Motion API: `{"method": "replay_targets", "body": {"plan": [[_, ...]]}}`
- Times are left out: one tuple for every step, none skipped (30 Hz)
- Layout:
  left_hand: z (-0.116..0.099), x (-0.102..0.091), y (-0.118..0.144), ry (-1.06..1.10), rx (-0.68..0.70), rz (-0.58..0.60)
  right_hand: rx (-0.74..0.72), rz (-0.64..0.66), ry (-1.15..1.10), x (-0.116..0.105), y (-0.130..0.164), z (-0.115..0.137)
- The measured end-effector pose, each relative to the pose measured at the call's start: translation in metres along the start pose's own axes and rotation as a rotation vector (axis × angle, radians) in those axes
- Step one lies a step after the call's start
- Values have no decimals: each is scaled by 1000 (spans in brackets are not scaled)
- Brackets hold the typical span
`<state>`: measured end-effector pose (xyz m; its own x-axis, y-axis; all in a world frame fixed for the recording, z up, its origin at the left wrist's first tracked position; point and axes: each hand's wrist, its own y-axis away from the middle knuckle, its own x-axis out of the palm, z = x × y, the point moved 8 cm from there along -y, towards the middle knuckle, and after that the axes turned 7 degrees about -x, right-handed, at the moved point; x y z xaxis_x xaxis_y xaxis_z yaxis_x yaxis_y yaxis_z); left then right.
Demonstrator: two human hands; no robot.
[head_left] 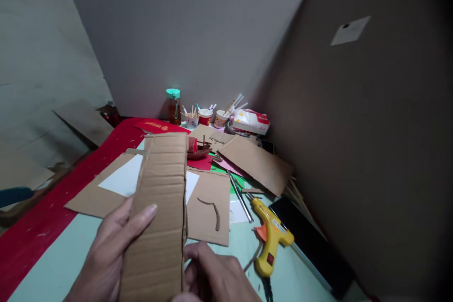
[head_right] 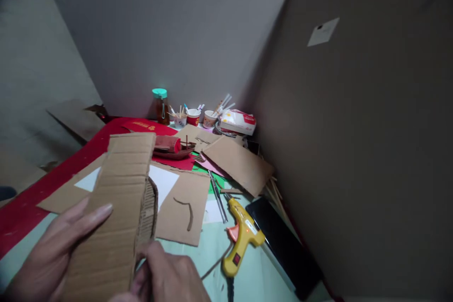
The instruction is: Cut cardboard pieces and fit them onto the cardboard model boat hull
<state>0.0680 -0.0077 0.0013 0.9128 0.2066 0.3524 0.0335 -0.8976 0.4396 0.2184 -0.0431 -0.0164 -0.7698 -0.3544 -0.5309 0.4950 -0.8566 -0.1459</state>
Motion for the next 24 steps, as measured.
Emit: {"method": "replay_targets", "body": {"plan": [[5, 3, 2, -31, -13, 12, 20, 18, -57, 3, -1, -2], [9, 7, 4, -57, -22, 33, 32, 18, -79, 2, -1, -1], [11, 10, 4, -79, -25, 58, 39, -5, -75, -3, 0, 0], [12, 13, 4, -97, -18, 89, 47, -46, -61, -12, 2, 2], [9, 14, 3, -111, 7, 124, 57, -88, -45, -24, 5, 3], [4, 14, 1, -122, 45, 154, 65, -138, -22, -40, 8, 3], [-3, 12, -1, -139, 98, 164, 79, -204, 14, -60, 12, 1], [-13, 6, -4, -171, 168, 148, 88, -273, 59, -84, 16, -3], [-25, 0, -6, -220, 244, 111, 95, -308, 103, -107, 19, -9], [-36, -8, -9, -282, 314, 66, 115, -357, 162, -133, 21, -19], [-46, -16, -12, -352, 378, 13, 161, -420, 259, -161, 23, -31], [-54, -23, -15, -418, 421, -21, 225, -462, 374, -188, 23, -45], [-60, -30, -20, -471, 449, -46, 251, -486, 419, -211, 20, -59], [-63, -35, -25, -511, 456, -60, 264, -490, 444, -229, 15, -72], [-65, -41, -30, -537, 453, -68, 274, -484, 469, -245, 9, -84], [-65, -45, -36, -557, 446, -74, 282, -472, 496, -257, 3, -94], [-64, -48, -41, -576, 436, -74, 282, -452, 520, -265, -3, -102], [-63, -49, -44, -596, 427, -69, 284, -437, 551, -271, -8, -108], [-61, -49, -47, -621, 421, -58, 287, -432, 592, -275, -12, -111], [-59, -47, -50, -651, 416, -43, 291, -441, 642, -278, -14, -111], [-57, -45, -52, -684, 413, -29, 292, -460, 697, -278, -15, -108], [-55, -43, -53, -717, 412, -19, 288, -481, 748, -276, -15, -102], [-54, -40, -55, -749, 413, -12, 275, -494, 788, -269, -17, -94], [-53, -38, -57, -779, 413, -8, 251, -491, 806, -259, -20, -85]]}}
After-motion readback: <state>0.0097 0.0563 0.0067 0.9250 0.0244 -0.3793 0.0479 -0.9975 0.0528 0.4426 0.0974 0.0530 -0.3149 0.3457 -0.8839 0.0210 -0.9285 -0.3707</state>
